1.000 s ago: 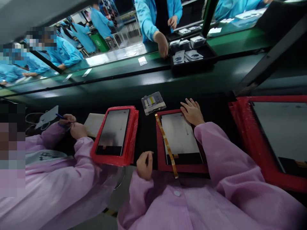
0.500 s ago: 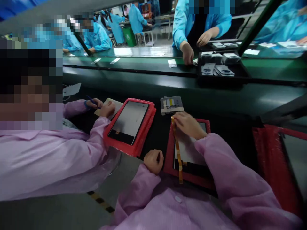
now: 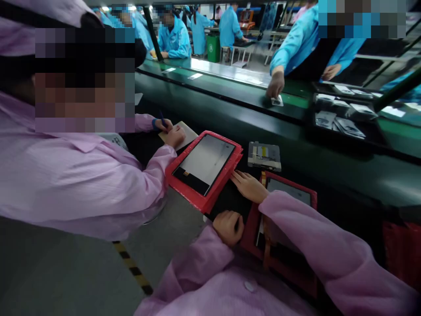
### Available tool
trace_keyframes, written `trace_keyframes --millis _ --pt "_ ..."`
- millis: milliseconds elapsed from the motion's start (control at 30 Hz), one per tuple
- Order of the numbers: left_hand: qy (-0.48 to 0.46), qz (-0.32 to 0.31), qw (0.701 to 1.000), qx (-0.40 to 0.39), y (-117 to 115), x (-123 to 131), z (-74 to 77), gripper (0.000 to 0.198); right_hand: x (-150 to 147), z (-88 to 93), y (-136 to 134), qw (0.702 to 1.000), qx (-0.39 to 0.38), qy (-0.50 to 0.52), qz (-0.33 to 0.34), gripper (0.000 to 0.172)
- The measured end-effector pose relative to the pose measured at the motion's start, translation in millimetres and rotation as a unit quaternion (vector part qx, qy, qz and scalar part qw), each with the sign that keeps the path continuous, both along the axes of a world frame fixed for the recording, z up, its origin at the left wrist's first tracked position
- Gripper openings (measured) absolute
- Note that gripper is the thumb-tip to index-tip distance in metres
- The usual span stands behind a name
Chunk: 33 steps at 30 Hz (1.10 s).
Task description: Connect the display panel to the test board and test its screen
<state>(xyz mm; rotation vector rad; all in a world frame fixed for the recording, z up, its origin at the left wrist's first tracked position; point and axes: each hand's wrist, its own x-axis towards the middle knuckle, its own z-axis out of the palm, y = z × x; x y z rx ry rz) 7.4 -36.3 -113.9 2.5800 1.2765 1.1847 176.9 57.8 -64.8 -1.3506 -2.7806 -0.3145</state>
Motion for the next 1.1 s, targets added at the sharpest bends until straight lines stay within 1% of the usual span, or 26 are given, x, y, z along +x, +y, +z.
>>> trace_keyframes --millis 167,267,333,433,600,700,767,867,967,1033,1100 --pt "-0.002 -0.015 0.999 -0.046 -3 0 5.3 0.026 -4 1.6 0 0.999 0.031 -0.021 0.002 0.040" --pt "-0.017 -0.016 0.996 -0.083 -5 1 5.8 0.020 -8 2.0 0 0.998 0.047 -0.031 0.001 0.038" --pt "-0.019 -0.011 0.996 -0.090 -6 3 5.9 0.017 -11 2.0 0 0.998 0.055 -0.037 -0.002 0.037" --pt "-0.023 -0.012 0.995 -0.096 -6 3 6.7 0.020 -12 3.2 1 0.997 0.059 -0.045 -0.001 0.037" --pt "-0.033 -0.002 0.995 -0.097 -4 2 9.2 0.019 -13 10.0 8 0.997 0.039 -0.065 0.016 0.035" --pt "-0.035 -0.004 0.995 -0.094 -3 2 8.9 0.025 -16 15.2 13 0.997 0.008 -0.066 0.037 0.035" --pt "-0.038 -0.007 0.995 -0.091 -2 1 7.4 0.025 -16 19.5 15 0.997 -0.020 -0.053 0.049 0.032" --pt "-0.046 -0.009 0.995 -0.087 -1 1 5.2 0.017 -13 30.7 14 0.996 -0.068 -0.005 0.060 0.024" --pt "-0.052 -0.013 0.996 -0.076 0 1 6.4 0.016 -3 49.6 6 0.990 -0.102 0.084 0.052 0.016" --pt "-0.055 -0.009 0.996 -0.062 0 0 8.6 0.017 6 64.0 -2 0.980 -0.105 0.169 0.024 0.013" --pt "-0.056 -0.006 0.997 -0.050 1 0 10.1 0.017 15 76.0 -11 0.959 -0.094 0.267 -0.024 0.012"
